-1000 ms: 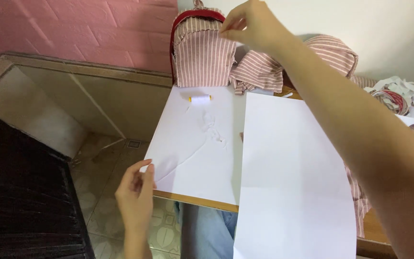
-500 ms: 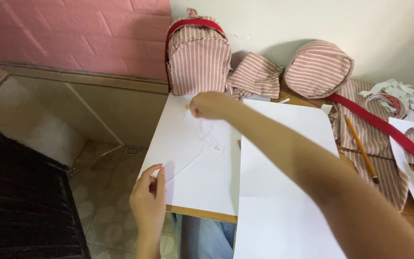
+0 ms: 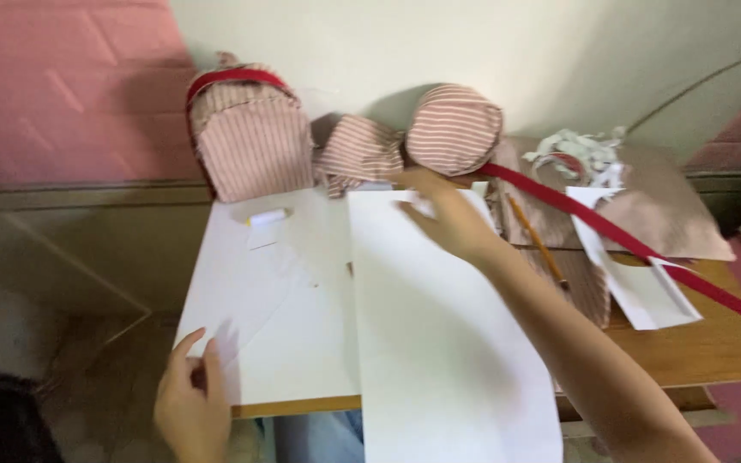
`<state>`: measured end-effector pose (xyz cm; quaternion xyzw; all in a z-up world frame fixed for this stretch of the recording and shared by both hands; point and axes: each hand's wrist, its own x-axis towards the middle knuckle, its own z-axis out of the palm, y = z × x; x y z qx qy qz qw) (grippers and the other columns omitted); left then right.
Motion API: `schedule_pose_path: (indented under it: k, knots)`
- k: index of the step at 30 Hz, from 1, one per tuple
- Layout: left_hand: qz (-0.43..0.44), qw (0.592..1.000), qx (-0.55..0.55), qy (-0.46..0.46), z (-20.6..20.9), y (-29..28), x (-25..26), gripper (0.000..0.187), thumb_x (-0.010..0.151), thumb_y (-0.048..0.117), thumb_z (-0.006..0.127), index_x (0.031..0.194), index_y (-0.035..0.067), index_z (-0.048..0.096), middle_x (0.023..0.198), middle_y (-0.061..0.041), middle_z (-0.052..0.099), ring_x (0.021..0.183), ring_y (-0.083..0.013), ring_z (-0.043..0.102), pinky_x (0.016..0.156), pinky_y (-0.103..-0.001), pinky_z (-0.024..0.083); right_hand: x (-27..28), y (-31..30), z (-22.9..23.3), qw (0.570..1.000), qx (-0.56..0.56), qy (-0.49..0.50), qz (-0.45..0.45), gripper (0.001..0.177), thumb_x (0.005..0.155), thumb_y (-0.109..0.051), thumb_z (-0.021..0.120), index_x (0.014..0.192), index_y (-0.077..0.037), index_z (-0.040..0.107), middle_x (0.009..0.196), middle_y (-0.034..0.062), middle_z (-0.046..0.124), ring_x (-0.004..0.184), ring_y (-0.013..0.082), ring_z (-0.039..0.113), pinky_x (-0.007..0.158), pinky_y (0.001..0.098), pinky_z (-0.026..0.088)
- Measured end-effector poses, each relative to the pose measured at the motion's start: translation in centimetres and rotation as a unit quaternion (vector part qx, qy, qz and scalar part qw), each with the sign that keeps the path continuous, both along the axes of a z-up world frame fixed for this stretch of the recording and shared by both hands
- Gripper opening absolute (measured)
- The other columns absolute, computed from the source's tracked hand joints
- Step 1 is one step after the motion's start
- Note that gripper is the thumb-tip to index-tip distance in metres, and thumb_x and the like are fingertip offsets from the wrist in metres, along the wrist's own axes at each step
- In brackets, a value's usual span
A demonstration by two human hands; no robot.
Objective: Threading a needle and preparing small components for a sewing project involving striped fabric.
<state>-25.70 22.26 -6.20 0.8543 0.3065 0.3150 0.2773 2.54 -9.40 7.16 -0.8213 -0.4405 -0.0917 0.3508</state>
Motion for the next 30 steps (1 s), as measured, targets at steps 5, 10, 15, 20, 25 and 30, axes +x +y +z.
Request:
schedule_pose_path:
  k: [5,10,15,20,25,30]
  knots:
    - [-0.005,1.000,-0.004,0.029,1.2,-0.3,0.2,0.049,0.109,0.040,0.068,0.150,0.015,0.068,0.088,-0.003,0.069,0.088,-0.0272,0.065,0.080,-0.048,0.055,-1.1,-14.7,-3.7,0.952,-0.074,0.056,-0.291,0.043,0.102,-0.019,0.069,0.143,-0.005,0.068,0.140,0.0182,0.071,0.124,0.0357,0.068,0.097,0.0479,0.057]
    - [-0.048,0.996,0.077,0.012,0.0,1.7,-0.1,0.076,0.091,0.038,0.082,0.155,0.005,0.061,0.120,-0.017,0.070,0.111,-0.0394,0.061,0.100,-0.055,0.046,-1.0,-20.2,-8.4,0.914,-0.126,0.028,-0.384,0.046,0.101,-0.018,0.074,0.142,-0.001,0.065,0.134,0.0208,0.073,0.122,0.0368,0.070,0.109,0.0531,0.058]
    - [-0.058,0.987,-0.076,0.131,3.9,0.1,-2.6,0.090,0.083,0.044,0.076,0.163,0.014,0.049,0.162,-0.018,0.049,0.143,-0.0334,0.052,0.111,-0.055,0.048,-0.9,-20.8,-10.8,0.915,-0.123,0.030,-0.384,0.038,0.102,-0.016,0.070,0.138,-0.004,0.066,0.117,0.0203,0.075,0.110,0.0406,0.069,0.096,0.0552,0.059]
    - [0.011,0.946,-0.180,0.268,9.5,-4.8,-4.5,0.092,0.081,0.051,0.075,0.164,0.036,0.038,0.187,-0.002,0.006,0.167,-0.0269,0.022,0.125,-0.058,0.037,-3.5,-20.0,-7.7,0.928,-0.035,0.091,-0.360,0.029,0.111,-0.010,0.063,0.139,-0.006,0.065,0.091,0.0122,0.078,0.070,0.0243,0.071,0.063,0.0402,0.061]
    - [-0.050,0.986,-0.100,0.123,9.1,-8.0,-6.6,0.072,0.086,0.041,0.076,0.152,0.022,0.056,0.176,-0.008,0.038,0.164,-0.0238,0.033,0.123,-0.053,0.037,-8.2,-21.4,-6.8,0.921,0.134,0.002,-0.366,0.032,0.113,-0.003,0.074,0.145,-0.005,0.073,0.113,0.0119,0.079,0.090,0.0216,0.073,0.077,0.0348,0.062]
    - [-0.027,0.918,-0.231,0.320,6.2,-10.2,-6.5,0.042,0.091,0.058,0.070,0.126,0.035,0.072,0.120,0.013,0.078,0.097,-0.0075,0.078,0.093,-0.029,0.059,-13.6,-20.1,-8.4,0.891,0.349,0.124,-0.264,0.020,0.120,0.006,0.060,0.139,0.009,0.063,0.117,0.0256,0.063,0.070,0.0234,0.061,0.068,0.0317,0.054]
